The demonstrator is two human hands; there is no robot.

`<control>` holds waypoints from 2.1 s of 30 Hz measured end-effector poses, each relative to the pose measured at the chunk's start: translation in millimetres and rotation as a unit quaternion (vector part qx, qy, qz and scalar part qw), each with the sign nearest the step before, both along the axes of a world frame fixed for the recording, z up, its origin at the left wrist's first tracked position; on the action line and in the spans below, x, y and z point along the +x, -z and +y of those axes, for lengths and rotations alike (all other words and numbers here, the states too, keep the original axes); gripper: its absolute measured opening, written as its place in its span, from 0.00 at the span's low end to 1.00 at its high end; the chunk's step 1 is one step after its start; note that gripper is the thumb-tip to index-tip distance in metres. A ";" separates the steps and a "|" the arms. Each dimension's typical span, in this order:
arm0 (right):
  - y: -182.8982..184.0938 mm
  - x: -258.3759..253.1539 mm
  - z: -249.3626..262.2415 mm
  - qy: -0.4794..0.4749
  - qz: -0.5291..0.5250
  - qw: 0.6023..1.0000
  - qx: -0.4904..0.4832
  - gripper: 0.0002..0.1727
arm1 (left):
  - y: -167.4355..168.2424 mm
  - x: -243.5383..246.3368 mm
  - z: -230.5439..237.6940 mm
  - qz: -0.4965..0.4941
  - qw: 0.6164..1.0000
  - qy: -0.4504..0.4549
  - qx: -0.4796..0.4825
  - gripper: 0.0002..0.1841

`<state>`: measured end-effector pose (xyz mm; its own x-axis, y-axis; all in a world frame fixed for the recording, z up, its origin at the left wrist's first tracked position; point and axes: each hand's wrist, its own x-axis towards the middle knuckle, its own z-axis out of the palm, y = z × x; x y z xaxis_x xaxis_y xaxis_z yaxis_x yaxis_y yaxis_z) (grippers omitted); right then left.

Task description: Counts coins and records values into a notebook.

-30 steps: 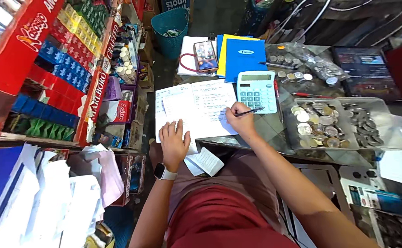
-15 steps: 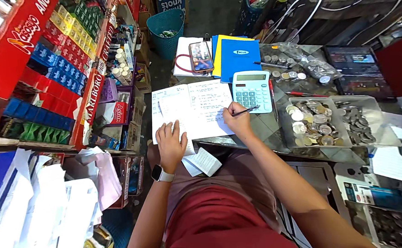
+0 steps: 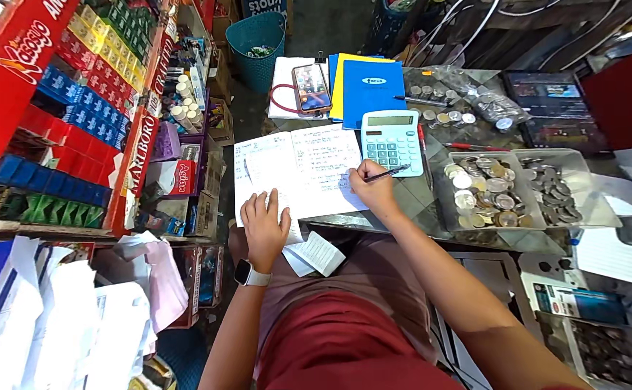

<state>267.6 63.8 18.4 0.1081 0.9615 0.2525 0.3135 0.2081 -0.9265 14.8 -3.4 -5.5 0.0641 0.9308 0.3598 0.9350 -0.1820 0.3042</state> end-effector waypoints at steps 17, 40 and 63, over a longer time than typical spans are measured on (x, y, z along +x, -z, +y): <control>2.2 2.5 0.9 0.002 -0.009 1.000 0.017 0.18 | -0.9 -0.6 0.0 0.000 1.000 0.002 -0.005 0.28; 0.9 12.6 1.3 -0.005 -0.070 0.997 0.014 0.17 | -6.8 4.3 0.9 -0.016 0.999 -0.002 -0.027 0.26; -1.9 9.9 -1.9 0.029 0.034 0.999 -0.012 0.17 | -1.4 0.5 0.3 -0.008 1.000 0.005 -0.004 0.27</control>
<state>277.5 61.9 20.3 0.1802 0.9587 0.2202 0.2605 0.1693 -0.9505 15.2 -3.1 -4.1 0.0671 0.9332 0.3531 0.9282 -0.1883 0.3211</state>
